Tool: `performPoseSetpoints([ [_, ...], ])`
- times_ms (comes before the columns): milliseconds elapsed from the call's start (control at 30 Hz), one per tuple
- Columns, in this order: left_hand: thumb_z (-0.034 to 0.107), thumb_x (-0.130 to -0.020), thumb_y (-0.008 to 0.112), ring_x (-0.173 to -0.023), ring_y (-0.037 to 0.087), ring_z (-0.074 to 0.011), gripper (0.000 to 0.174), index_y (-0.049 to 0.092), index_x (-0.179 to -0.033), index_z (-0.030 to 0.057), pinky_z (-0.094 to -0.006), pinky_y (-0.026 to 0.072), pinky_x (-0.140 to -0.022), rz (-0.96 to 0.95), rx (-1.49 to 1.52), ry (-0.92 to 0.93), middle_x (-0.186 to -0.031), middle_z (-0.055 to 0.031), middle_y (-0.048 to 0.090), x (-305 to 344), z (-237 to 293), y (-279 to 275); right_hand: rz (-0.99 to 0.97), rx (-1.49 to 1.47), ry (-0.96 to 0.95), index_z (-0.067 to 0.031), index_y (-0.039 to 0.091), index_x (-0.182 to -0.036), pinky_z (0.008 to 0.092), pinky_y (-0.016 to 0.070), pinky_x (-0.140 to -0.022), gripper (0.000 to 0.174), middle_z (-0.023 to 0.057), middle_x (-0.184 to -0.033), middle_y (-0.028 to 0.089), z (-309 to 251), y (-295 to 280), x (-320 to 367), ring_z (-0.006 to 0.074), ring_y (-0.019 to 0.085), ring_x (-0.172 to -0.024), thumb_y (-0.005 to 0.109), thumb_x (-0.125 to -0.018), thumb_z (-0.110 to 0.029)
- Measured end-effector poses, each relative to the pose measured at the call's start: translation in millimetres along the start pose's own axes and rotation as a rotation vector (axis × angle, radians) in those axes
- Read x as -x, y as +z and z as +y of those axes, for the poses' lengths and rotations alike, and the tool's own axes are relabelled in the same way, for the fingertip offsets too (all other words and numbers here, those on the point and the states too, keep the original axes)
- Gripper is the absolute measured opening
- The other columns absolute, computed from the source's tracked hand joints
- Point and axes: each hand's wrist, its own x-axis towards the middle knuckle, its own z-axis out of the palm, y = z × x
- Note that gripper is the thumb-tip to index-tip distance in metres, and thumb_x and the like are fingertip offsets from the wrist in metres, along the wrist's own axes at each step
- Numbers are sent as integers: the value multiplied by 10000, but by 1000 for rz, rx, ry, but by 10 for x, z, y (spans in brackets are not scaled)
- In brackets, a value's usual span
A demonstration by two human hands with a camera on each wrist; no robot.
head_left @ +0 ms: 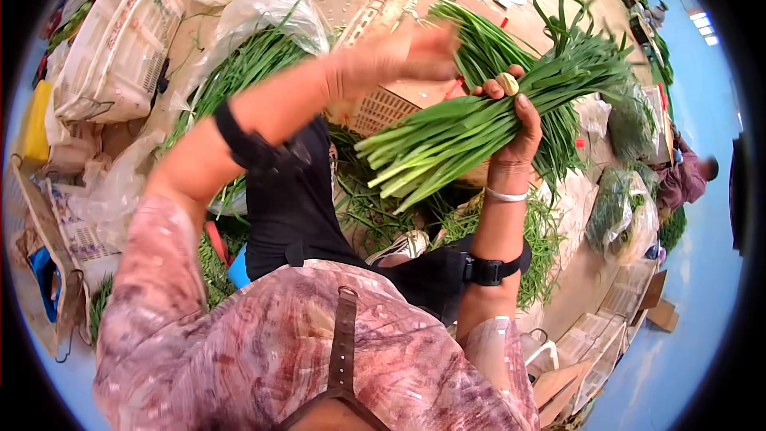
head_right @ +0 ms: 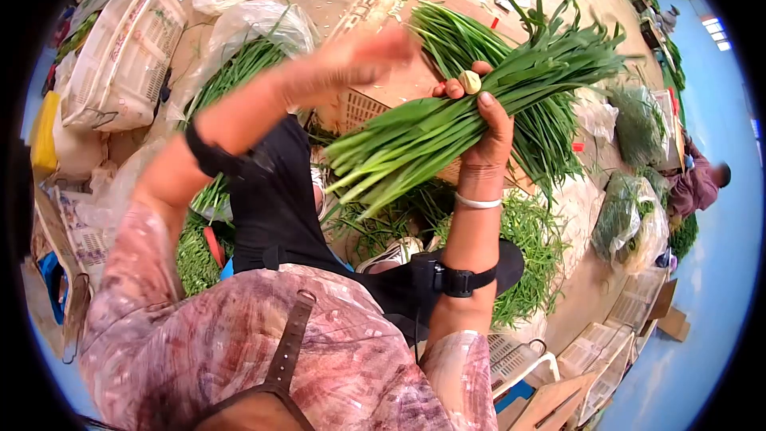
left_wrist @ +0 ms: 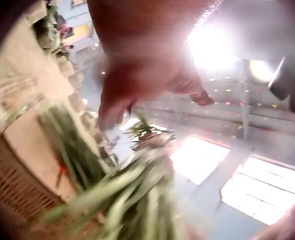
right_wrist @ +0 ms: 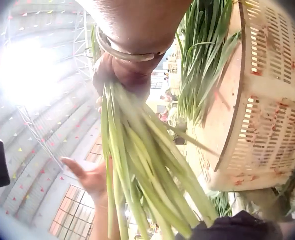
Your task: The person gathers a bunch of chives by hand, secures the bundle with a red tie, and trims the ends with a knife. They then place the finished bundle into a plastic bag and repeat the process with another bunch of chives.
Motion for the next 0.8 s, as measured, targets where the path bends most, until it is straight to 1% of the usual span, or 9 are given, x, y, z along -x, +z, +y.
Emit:
performPoseSetpoints([
  [33, 552, -694, 697, -1097, 536, -217, 861, 411, -1309, 21, -356, 437, -946, 4, 534, -451, -1225, -103, 536, 74, -662, -9, -8, -11, -15, -21, 508, -1128, 422, 441, -883, 411, 86, -835, 547, 37, -33, -14, 223, 536, -841, 625, -751, -133],
  [67, 628, -659, 663, -1066, 560, -236, 895, 445, -1274, 16, -366, 448, -936, -14, 573, -406, -1192, -112, 560, 244, -368, 375, 28, 5, -50, -10, 507, -1120, 432, 459, -862, 401, 90, -830, 543, 83, -50, -26, 222, 543, -821, 617, -753, -128],
  [100, 646, -638, 650, -1075, 559, -249, 934, 432, -1274, -3, -367, 439, -952, -298, 697, -326, -1194, -146, 550, 375, -928, 352, 51, 43, -17, 0, 506, -1112, 432, 477, -830, 397, 95, -829, 544, 123, -107, -14, 222, 547, -801, 614, -750, -120],
  [200, 550, -600, 749, -1134, 524, -257, 986, 367, -1313, -14, -373, 414, -986, -169, 981, -442, -1243, -191, 509, 663, -1059, 593, 152, 125, 83, 25, 508, -1053, 412, 529, -715, 345, 120, -804, 545, 236, -129, 68, 237, 562, -747, 596, -732, -67],
  [300, 479, -602, 791, -1137, 520, -232, 977, 346, -1327, -1, -339, 452, -938, -42, 888, -459, -1248, -170, 509, 872, -1049, 736, 209, 34, 125, 34, 507, -1028, 395, 538, -662, 312, 140, -807, 548, 429, -289, 81, 246, 568, -732, 573, -730, -29],
  [400, 313, -645, 814, -995, 596, -213, 731, 460, -1211, 15, -315, 504, -853, 112, 791, -490, -1082, -139, 592, 940, -1069, 864, 242, 49, 154, 42, 511, -1014, 377, 533, -591, 299, 145, -803, 549, 550, -333, 51, 256, 567, -716, 564, -725, -13],
  [433, 185, -666, 794, -879, 629, -205, 597, 493, -1150, 4, -306, 533, -762, 178, 827, -551, -949, -114, 607, 946, -1069, 933, 247, 54, 153, 42, 511, -1014, 377, 533, -591, 299, 145, -803, 549, 550, -314, 63, 256, 567, -716, 564, -725, -13],
  [600, 78, -627, 766, -684, 604, -158, 574, 504, -1133, 4, -279, 527, -630, 55, 893, -560, -842, -79, 580, 883, -1107, 777, 238, -8, 127, 46, 508, -1033, 383, 531, -633, 318, 152, -832, 558, 470, -356, 102, 267, 569, -732, 558, -723, -5],
  [800, 92, -617, 779, -784, 619, -198, 576, 527, -1128, 0, -325, 521, -736, 18, 518, -542, -891, -96, 613, 795, -1078, 804, 225, -12, 62, 38, 473, -1140, 418, 547, -705, 435, 167, -913, 585, 330, -148, 273, 286, 595, -841, 586, -729, -51],
])
